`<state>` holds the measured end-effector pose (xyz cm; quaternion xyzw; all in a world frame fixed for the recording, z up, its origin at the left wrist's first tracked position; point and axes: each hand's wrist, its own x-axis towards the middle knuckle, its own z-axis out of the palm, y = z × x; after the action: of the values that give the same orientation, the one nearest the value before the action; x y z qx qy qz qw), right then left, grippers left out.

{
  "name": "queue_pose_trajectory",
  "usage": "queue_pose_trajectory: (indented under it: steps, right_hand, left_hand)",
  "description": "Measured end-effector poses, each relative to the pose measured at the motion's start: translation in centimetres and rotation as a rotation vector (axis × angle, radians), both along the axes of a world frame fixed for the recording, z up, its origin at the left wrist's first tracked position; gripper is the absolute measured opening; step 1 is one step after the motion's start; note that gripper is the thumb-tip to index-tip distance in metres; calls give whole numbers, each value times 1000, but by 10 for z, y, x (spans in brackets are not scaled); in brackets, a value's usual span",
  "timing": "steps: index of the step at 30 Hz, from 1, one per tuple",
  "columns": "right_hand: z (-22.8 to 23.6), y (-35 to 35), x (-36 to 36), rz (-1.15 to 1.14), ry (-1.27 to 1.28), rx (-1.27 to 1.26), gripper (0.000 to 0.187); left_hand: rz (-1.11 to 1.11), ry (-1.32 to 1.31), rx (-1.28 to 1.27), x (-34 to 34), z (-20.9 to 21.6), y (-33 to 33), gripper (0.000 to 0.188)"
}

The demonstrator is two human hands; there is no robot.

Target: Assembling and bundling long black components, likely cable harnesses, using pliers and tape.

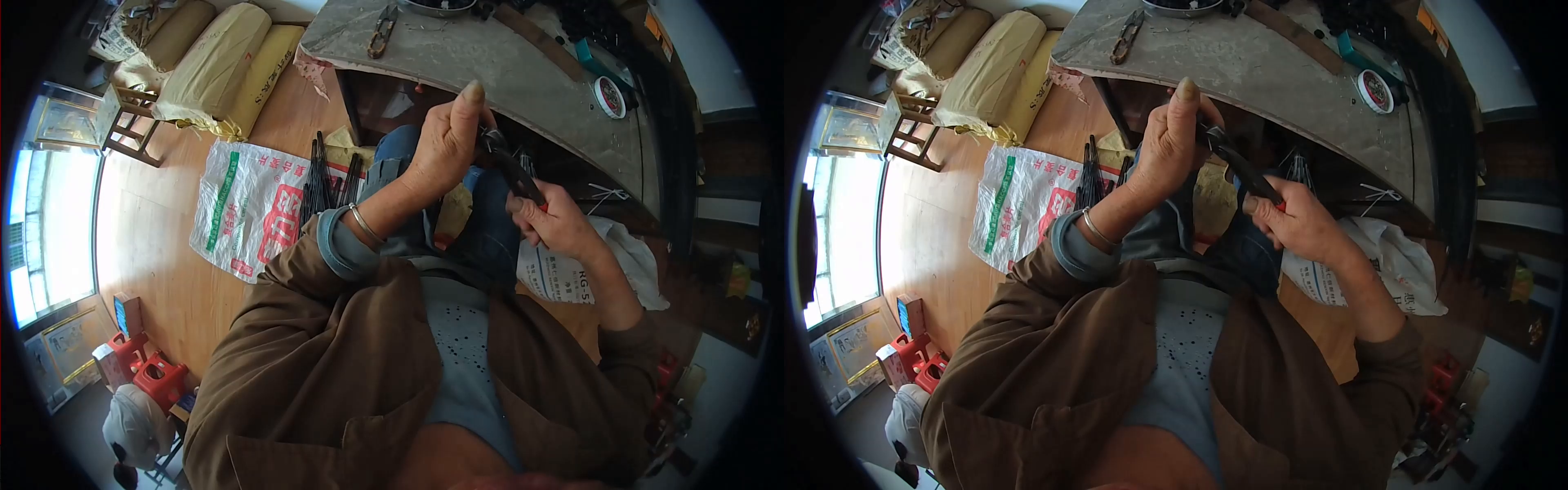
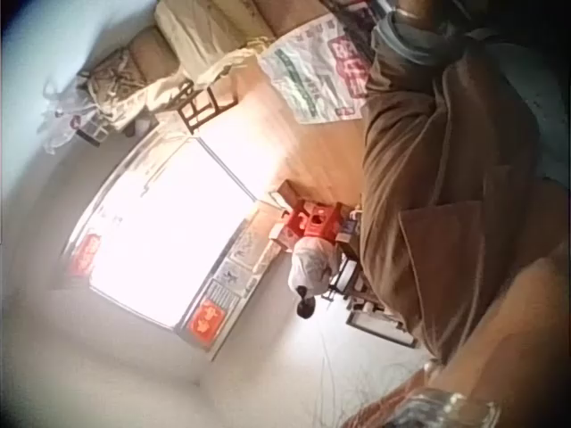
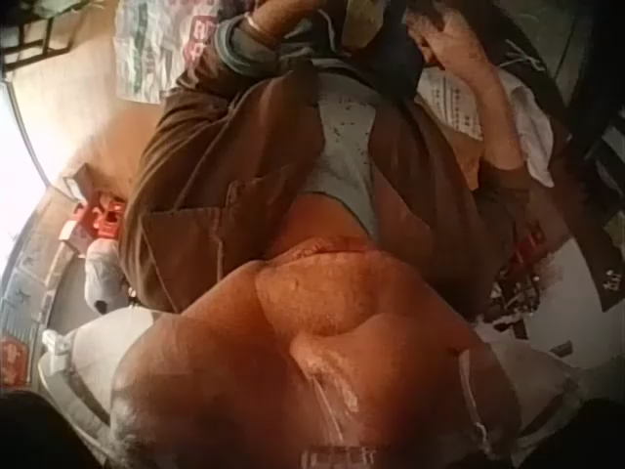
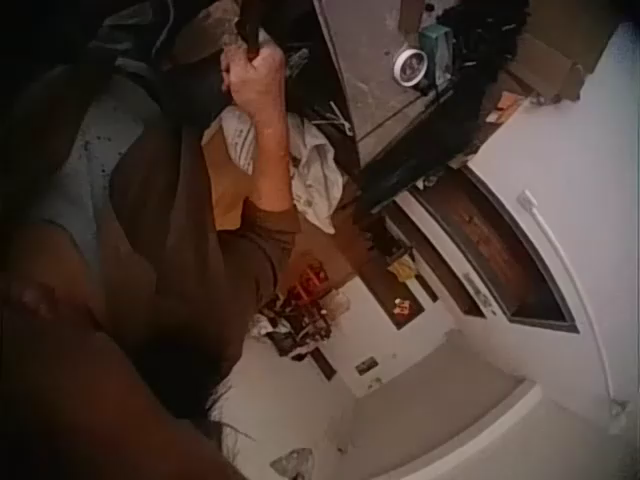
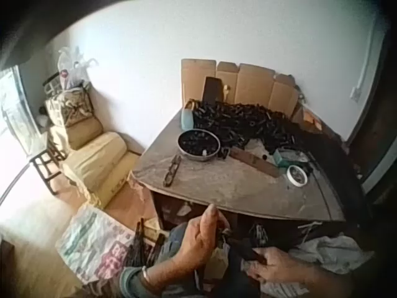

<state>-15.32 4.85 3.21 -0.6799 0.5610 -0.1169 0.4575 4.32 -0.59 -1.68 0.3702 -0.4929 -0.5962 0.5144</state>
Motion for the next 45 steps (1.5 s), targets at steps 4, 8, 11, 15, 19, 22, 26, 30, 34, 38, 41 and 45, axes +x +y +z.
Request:
queue_pose_trajectory:
  steps: [4,8,11,15,19,22,26,30,34,38,41,45]
  right_hand:
    - [7,-1,4,-63,-285,499,34]
    - [7,0,-3,-21,-374,569,35]
    - [5,-3,-4,-16,-351,557,36]
    - [4,2,-4,-21,-376,561,37]
    - [-3,5,-1,-71,-418,592,39]
    - [-6,5,3,-107,-400,615,42]
    - [-8,8,0,-117,-467,681,44]
    - [-10,0,-9,-137,-440,602,37]
    - [-33,-36,-45,-3,214,-521,16]
    - [-33,-94,-115,-436,657,-746,21]
    - [-39,-150,-185,-581,740,-656,27]
    - [-22,-180,-189,-572,796,-379,34]
  left_hand:
    - [-65,22,31,3,2,0,68]
    - [-140,20,33,4,-1,-3,70]
    - [-171,29,26,3,-1,-4,69]
    - [-185,54,38,4,0,-1,67]
    - [-195,45,33,2,-2,-2,68]
    - [-208,-107,5,6,0,-3,73]
    - [-263,-93,30,3,0,-8,73]
    - [-95,-50,31,-8,-9,-8,67]
    - [-26,157,134,-4,-17,-13,64]
    - [-54,111,115,-13,-11,-11,65]
    - [-90,96,126,-25,-8,-11,66]
    - [-70,43,116,-26,-13,-17,68]
